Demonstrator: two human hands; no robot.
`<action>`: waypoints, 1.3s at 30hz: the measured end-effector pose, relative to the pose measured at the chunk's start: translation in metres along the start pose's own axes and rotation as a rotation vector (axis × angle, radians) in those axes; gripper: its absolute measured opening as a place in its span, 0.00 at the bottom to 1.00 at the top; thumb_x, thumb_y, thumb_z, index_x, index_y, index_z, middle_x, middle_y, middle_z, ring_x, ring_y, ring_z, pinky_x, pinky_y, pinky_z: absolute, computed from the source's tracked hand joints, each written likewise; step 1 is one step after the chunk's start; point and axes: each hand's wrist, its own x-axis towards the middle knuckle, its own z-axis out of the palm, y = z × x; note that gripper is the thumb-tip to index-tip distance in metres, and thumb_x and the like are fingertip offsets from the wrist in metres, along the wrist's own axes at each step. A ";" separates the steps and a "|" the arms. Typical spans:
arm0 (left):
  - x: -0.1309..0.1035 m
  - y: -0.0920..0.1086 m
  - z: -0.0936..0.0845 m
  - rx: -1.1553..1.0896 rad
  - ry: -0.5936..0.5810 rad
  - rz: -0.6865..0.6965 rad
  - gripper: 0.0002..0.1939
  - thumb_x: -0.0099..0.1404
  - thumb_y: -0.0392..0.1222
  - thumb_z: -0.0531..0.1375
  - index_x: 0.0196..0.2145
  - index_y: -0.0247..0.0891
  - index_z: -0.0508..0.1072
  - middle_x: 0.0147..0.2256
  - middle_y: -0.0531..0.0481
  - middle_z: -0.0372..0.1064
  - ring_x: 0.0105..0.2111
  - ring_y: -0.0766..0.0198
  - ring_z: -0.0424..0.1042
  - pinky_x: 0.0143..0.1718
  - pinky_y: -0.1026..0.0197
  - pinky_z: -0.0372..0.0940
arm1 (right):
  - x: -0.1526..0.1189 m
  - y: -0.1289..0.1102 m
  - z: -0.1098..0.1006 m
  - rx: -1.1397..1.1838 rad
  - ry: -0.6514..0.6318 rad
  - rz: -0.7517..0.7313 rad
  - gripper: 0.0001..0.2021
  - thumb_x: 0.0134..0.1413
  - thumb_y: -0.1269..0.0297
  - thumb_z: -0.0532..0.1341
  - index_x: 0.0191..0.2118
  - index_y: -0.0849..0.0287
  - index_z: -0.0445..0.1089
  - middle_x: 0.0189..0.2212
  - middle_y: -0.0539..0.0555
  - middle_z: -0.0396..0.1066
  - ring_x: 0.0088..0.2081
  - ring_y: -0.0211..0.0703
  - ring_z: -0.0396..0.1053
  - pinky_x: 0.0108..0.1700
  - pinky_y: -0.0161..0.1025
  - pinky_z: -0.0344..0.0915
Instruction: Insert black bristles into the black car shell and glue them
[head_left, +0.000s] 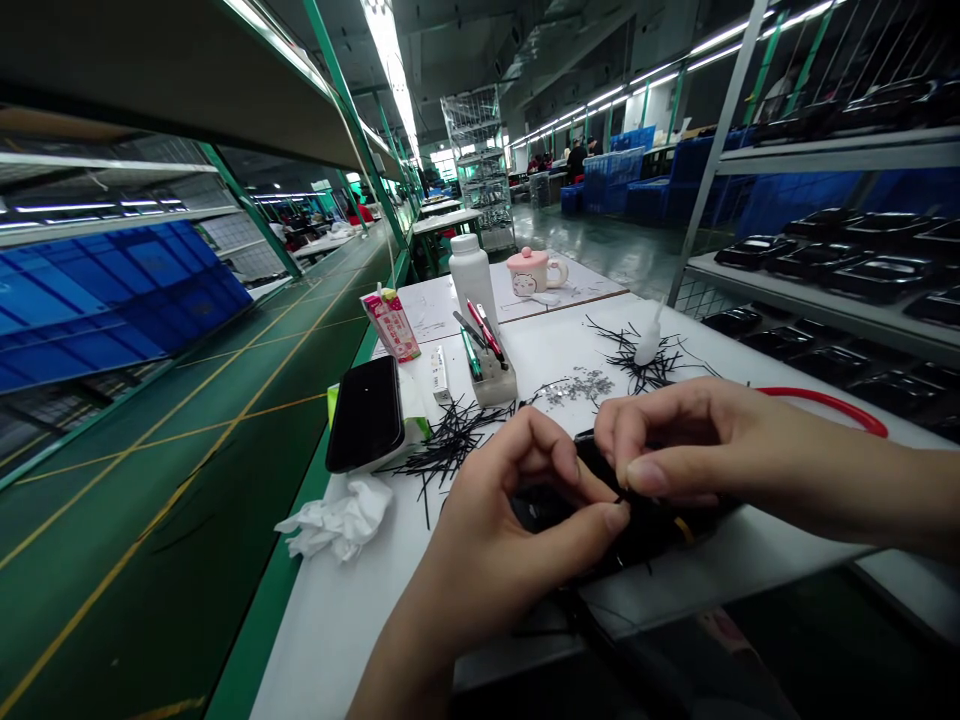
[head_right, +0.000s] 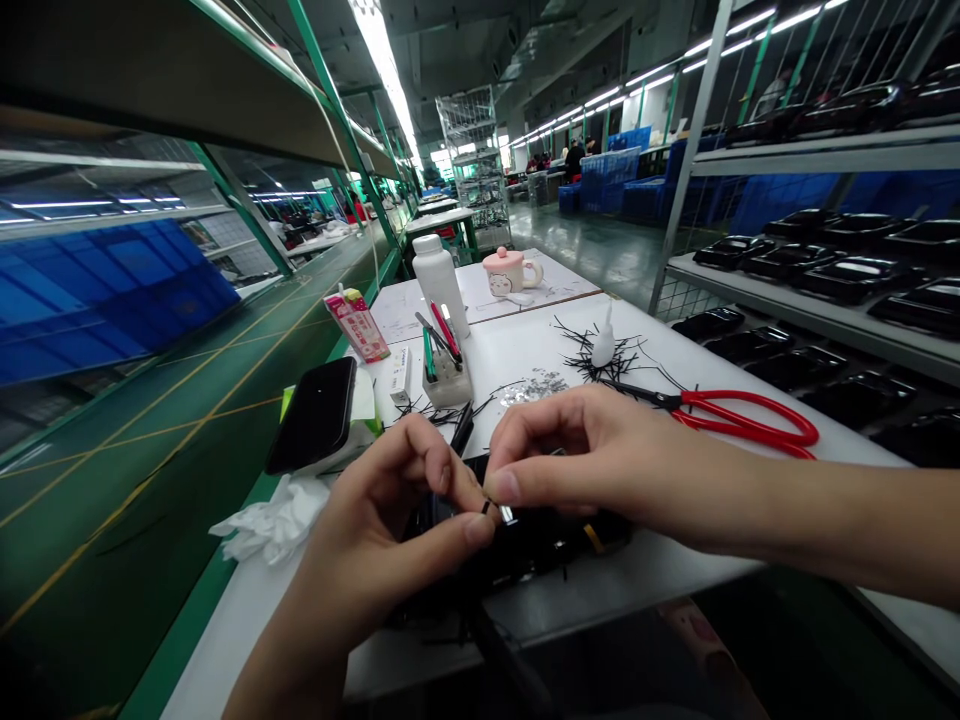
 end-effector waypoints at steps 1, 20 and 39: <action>0.000 0.000 0.000 0.000 0.000 0.001 0.16 0.64 0.32 0.69 0.33 0.39 0.63 0.30 0.59 0.74 0.30 0.75 0.70 0.35 0.73 0.64 | 0.001 0.001 0.000 -0.007 -0.002 0.000 0.17 0.50 0.50 0.76 0.29 0.59 0.76 0.29 0.49 0.67 0.27 0.30 0.57 0.27 0.31 0.48; 0.000 0.000 0.000 0.032 0.000 -0.009 0.15 0.65 0.33 0.68 0.33 0.39 0.63 0.30 0.59 0.74 0.30 0.75 0.69 0.35 0.72 0.64 | 0.003 0.000 -0.002 -0.036 -0.016 0.036 0.20 0.49 0.47 0.75 0.30 0.61 0.74 0.29 0.48 0.66 0.24 0.28 0.51 0.26 0.31 0.46; 0.001 0.001 -0.001 0.043 -0.025 0.010 0.14 0.63 0.31 0.69 0.33 0.39 0.66 0.31 0.59 0.73 0.32 0.75 0.70 0.36 0.72 0.63 | 0.004 0.001 -0.007 -0.121 -0.062 0.041 0.19 0.48 0.48 0.75 0.31 0.61 0.76 0.29 0.50 0.66 0.29 0.34 0.57 0.29 0.34 0.48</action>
